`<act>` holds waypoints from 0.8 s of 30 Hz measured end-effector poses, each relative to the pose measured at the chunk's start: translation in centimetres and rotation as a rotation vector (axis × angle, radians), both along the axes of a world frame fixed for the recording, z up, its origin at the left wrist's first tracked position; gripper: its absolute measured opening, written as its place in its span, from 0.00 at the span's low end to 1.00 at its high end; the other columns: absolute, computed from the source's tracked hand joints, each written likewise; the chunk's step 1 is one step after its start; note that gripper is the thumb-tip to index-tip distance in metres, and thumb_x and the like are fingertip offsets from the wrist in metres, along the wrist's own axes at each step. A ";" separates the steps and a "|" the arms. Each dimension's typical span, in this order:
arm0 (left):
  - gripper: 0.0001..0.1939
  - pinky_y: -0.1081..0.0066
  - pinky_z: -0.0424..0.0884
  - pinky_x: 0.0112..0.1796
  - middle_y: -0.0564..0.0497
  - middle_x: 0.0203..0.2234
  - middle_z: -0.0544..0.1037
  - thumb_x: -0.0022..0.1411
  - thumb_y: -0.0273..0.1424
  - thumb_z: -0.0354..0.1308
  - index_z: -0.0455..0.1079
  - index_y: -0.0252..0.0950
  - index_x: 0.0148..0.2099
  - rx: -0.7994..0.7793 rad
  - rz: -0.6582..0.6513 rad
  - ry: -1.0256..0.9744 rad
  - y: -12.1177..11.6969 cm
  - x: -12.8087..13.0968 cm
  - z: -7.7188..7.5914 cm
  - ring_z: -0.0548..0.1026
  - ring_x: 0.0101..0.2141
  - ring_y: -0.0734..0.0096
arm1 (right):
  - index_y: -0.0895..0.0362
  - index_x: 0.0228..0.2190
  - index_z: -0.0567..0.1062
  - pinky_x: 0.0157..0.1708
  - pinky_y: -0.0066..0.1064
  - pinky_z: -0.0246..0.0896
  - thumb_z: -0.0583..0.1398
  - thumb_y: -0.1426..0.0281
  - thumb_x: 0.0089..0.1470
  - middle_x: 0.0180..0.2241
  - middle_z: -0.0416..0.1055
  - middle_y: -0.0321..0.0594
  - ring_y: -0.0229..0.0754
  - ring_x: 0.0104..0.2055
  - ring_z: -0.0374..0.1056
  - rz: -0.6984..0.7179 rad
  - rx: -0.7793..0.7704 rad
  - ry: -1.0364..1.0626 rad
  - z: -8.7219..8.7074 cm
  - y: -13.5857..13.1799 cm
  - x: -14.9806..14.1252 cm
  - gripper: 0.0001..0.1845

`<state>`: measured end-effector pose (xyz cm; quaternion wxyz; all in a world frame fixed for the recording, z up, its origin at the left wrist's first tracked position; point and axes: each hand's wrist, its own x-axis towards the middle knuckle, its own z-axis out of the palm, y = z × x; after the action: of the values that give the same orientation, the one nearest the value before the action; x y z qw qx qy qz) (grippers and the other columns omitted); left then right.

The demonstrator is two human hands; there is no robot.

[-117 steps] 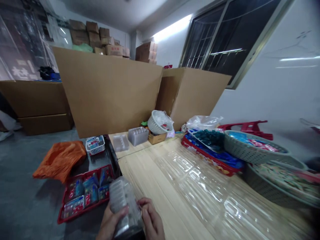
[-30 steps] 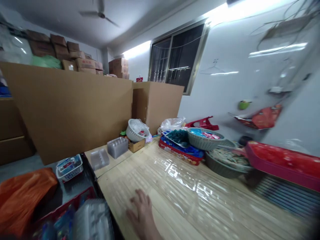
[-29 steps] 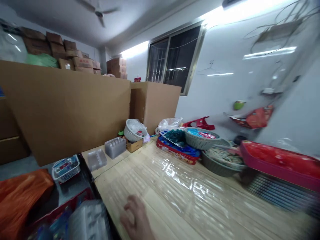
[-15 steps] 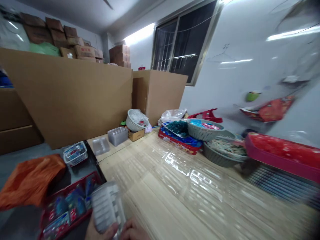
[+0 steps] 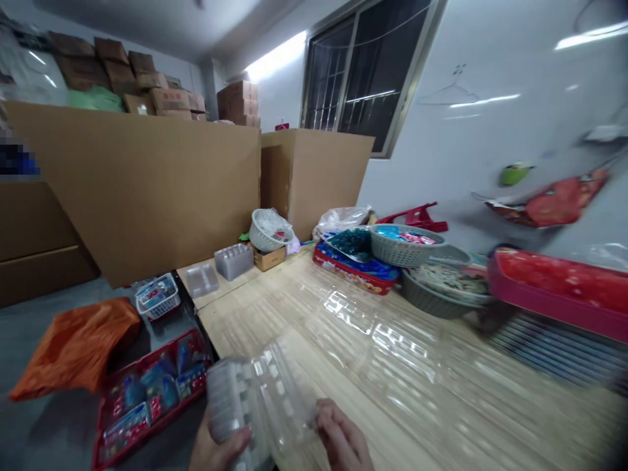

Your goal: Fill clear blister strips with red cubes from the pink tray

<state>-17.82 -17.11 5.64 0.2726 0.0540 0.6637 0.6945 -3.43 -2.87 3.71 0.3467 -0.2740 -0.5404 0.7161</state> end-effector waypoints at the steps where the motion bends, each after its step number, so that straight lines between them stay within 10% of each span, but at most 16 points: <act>1: 0.42 0.60 0.73 0.36 0.45 0.28 0.79 0.26 0.45 0.71 0.69 0.32 0.47 -0.023 -0.006 -0.008 -0.2 -0.1 0.0 0.77 0.33 0.50 | 0.57 0.19 0.66 0.29 0.29 0.59 0.59 0.51 0.48 0.21 0.60 0.35 0.39 0.26 0.59 -0.033 -0.013 -0.033 -0.3 1.1 0.3 0.22; 7: 0.42 0.60 0.73 0.37 0.44 0.28 0.79 0.25 0.45 0.71 0.70 0.32 0.46 -0.085 -0.020 -0.060 -0.8 0.0 -0.7 0.77 0.34 0.49 | 0.57 0.37 0.71 0.39 0.37 0.64 0.58 0.52 0.47 0.39 0.69 0.45 0.49 0.41 0.66 -0.434 0.419 -0.431 -2.9 4.9 2.1 0.22; 15: 0.34 0.59 0.71 0.41 0.44 0.28 0.79 0.30 0.46 0.71 0.73 0.33 0.40 -0.218 0.056 -0.039 -0.5 -0.2 -1.4 0.76 0.39 0.47 | 0.52 0.36 0.72 0.42 0.40 0.65 0.62 0.65 0.48 0.42 0.71 0.43 0.50 0.45 0.68 -0.166 1.173 -0.530 -4.6 0.5 0.6 0.11; 20: 0.33 0.58 0.70 0.44 0.42 0.33 0.79 0.35 0.44 0.70 0.72 0.32 0.43 -0.139 0.063 -0.172 -0.4 0.4 -0.6 0.75 0.42 0.47 | 0.53 0.36 0.71 0.44 0.51 0.60 0.58 0.70 0.48 0.41 0.72 0.45 0.55 0.45 0.67 -0.267 1.238 -0.640 -5.8 2.0 0.2 0.10; 24: 0.42 0.60 0.72 0.40 0.41 0.35 0.79 0.33 0.43 0.71 0.65 0.31 0.51 -0.040 0.038 -0.334 -0.3 1.5 0.3 0.76 0.40 0.50 | 0.53 0.37 0.73 0.45 0.45 0.61 0.58 0.65 0.51 0.44 0.71 0.47 0.53 0.47 0.66 -0.193 1.028 -0.495 -3.6 1.1 0.6 0.10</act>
<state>-16.32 -17.37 5.97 0.3668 -0.0803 0.6237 0.6856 -2.80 -1.78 0.10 0.3624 -0.2776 -0.8564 0.2412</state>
